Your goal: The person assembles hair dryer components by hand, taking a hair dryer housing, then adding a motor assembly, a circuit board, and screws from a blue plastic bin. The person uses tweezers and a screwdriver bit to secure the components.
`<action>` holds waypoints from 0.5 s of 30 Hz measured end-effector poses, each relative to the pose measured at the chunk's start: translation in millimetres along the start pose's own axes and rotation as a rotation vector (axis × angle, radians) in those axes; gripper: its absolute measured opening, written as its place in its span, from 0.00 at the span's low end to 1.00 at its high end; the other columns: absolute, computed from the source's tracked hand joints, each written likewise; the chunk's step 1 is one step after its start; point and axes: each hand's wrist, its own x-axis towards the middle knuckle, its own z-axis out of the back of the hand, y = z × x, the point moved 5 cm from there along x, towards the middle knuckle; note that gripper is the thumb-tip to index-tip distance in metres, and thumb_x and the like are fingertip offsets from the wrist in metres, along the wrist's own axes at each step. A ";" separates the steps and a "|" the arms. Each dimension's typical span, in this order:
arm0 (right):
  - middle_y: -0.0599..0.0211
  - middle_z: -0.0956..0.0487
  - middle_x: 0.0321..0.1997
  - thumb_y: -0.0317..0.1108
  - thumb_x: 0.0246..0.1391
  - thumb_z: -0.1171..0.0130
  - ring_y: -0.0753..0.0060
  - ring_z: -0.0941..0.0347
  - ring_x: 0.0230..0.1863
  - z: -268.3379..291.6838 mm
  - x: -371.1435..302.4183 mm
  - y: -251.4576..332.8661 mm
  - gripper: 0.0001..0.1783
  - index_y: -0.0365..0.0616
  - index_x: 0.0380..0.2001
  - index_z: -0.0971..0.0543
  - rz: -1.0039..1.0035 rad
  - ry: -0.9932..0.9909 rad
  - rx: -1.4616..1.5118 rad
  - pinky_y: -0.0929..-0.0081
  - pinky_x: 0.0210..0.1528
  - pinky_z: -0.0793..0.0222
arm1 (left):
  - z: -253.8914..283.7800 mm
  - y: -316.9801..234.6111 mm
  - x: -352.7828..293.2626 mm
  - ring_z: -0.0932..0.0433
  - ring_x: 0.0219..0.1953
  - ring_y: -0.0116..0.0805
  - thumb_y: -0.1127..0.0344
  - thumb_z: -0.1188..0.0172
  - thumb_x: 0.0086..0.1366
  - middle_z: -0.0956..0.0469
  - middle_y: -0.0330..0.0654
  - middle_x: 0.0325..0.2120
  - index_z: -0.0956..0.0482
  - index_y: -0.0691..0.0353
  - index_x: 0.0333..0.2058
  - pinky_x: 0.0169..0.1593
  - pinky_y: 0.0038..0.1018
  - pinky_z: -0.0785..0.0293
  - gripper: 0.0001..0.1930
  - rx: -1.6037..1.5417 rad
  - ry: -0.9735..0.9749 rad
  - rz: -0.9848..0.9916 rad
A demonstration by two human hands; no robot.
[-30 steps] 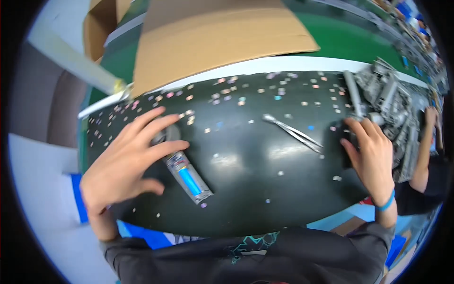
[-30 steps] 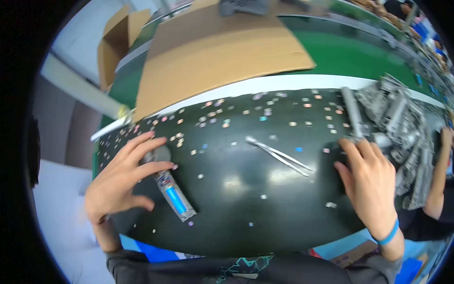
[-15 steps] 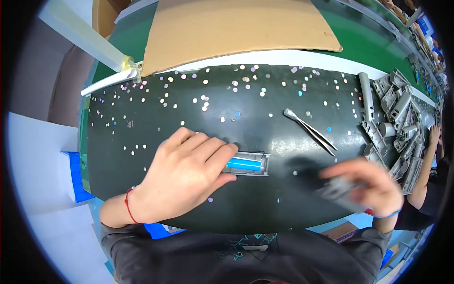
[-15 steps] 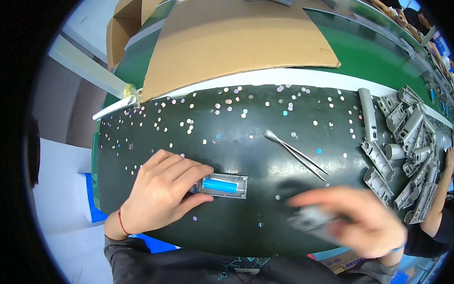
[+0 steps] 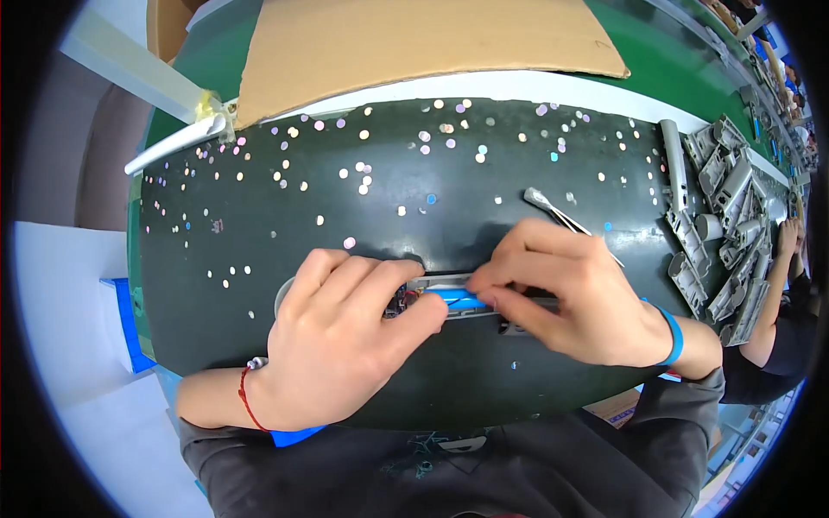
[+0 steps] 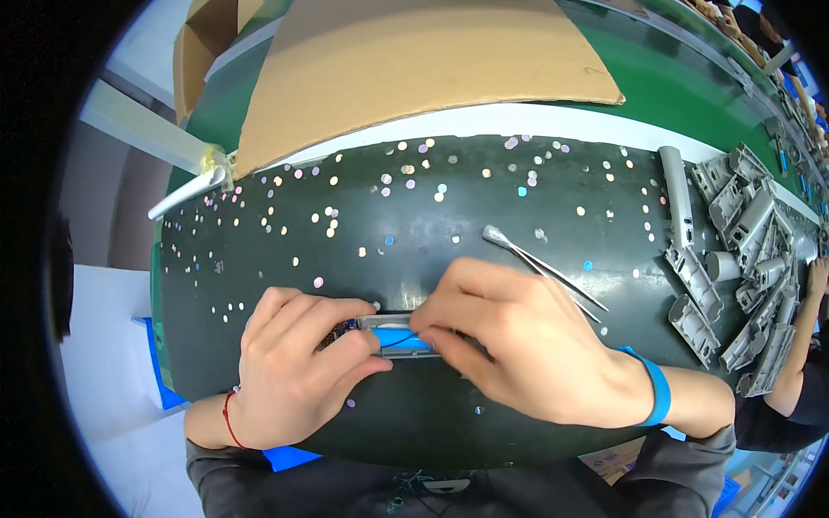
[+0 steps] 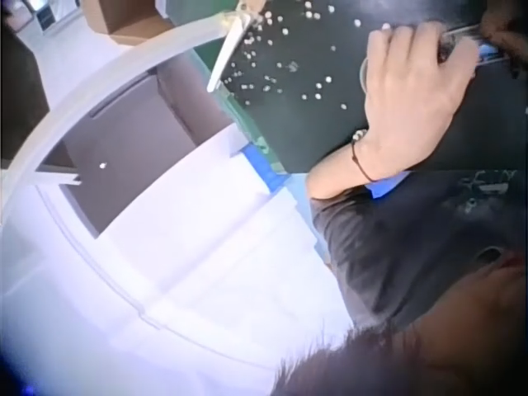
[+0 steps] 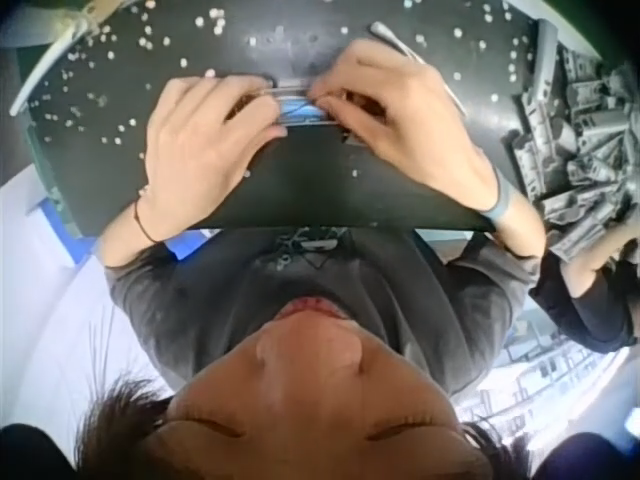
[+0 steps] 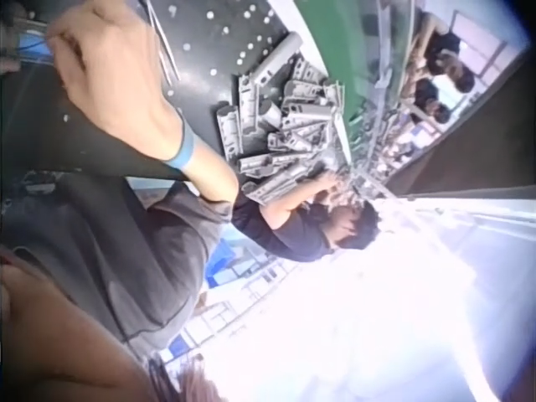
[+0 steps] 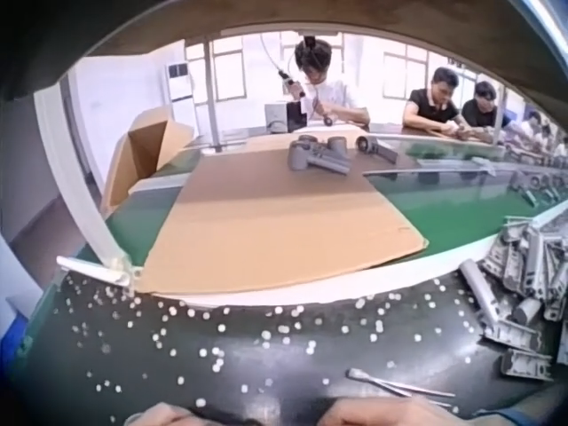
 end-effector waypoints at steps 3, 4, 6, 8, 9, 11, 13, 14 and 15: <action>0.64 0.20 0.34 0.25 0.48 0.27 0.65 0.22 0.31 -4.2 -4.6 6.6 0.08 0.40 0.32 0.16 0.004 0.069 0.007 0.70 0.31 0.26 | -1.2 0.4 1.5 0.23 0.33 0.38 0.59 0.27 0.50 0.18 0.37 0.39 0.22 0.56 0.29 0.42 0.34 0.31 0.14 0.025 -0.010 -0.009; 0.64 0.20 0.34 0.25 0.48 0.27 0.65 0.22 0.31 -7.2 -7.3 8.3 0.08 0.40 0.32 0.16 -0.003 0.073 -0.001 0.70 0.31 0.26 | -1.2 0.4 2.4 0.23 0.34 0.38 0.59 0.27 0.50 0.18 0.38 0.39 0.22 0.57 0.29 0.42 0.34 0.31 0.14 0.015 0.002 -0.014; 0.65 0.21 0.33 0.29 0.47 0.25 0.63 0.22 0.31 -6.6 -14.3 18.8 0.09 0.41 0.30 0.16 0.080 -0.028 -0.228 0.68 0.32 0.25 | -0.7 2.8 4.9 0.23 0.34 0.39 0.60 0.26 0.50 0.18 0.38 0.39 0.22 0.57 0.29 0.43 0.35 0.31 0.14 -0.033 0.007 0.014; 0.66 0.21 0.31 0.32 0.47 0.25 0.66 0.23 0.28 -13.5 -12.6 16.2 0.09 0.42 0.29 0.16 0.112 -0.098 -0.209 0.70 0.27 0.27 | 2.5 3.1 5.6 0.22 0.35 0.41 0.62 0.26 0.50 0.18 0.40 0.39 0.23 0.58 0.30 0.44 0.36 0.31 0.14 -0.087 0.060 0.072; 0.67 0.21 0.30 0.31 0.48 0.25 0.67 0.24 0.26 -14.5 -9.2 10.7 0.09 0.42 0.28 0.17 0.051 -0.078 -0.101 0.72 0.26 0.28 | 5.7 3.5 5.6 0.22 0.34 0.41 0.64 0.27 0.51 0.17 0.41 0.38 0.23 0.59 0.30 0.44 0.36 0.31 0.13 -0.102 0.036 0.066; 0.68 0.22 0.29 0.31 0.49 0.26 0.69 0.25 0.23 -16.7 -6.7 3.1 0.09 0.43 0.26 0.18 -0.025 -0.074 -0.017 0.74 0.25 0.28 | 3.5 3.2 3.8 0.22 0.34 0.41 0.66 0.27 0.52 0.17 0.42 0.37 0.23 0.60 0.30 0.44 0.36 0.31 0.12 -0.133 -0.001 0.039; 0.70 0.23 0.27 0.30 0.52 0.27 0.72 0.27 0.20 -20.2 -5.9 -8.3 0.10 0.43 0.25 0.20 -0.164 -0.088 0.194 0.75 0.22 0.30 | -0.6 5.0 2.3 0.22 0.35 0.42 0.71 0.28 0.54 0.16 0.43 0.36 0.24 0.62 0.30 0.43 0.36 0.30 0.11 -0.097 -0.045 0.054; 0.70 0.23 0.27 0.30 0.52 0.27 0.72 0.27 0.20 -22.6 -6.2 -9.8 0.10 0.43 0.25 0.20 -0.178 -0.101 0.176 0.75 0.22 0.30 | -2.0 4.6 3.4 0.22 0.35 0.42 0.71 0.28 0.54 0.16 0.43 0.36 0.24 0.62 0.30 0.43 0.36 0.30 0.11 -0.111 -0.054 0.034; 0.70 0.23 0.26 0.30 0.53 0.28 0.72 0.27 0.20 -23.6 -7.0 -8.3 0.09 0.42 0.27 0.20 -0.138 -0.147 0.156 0.75 0.22 0.31 | -2.0 5.2 5.5 0.20 0.33 0.42 0.70 0.29 0.55 0.16 0.44 0.34 0.24 0.62 0.30 0.43 0.37 0.29 0.10 -0.080 -0.071 0.032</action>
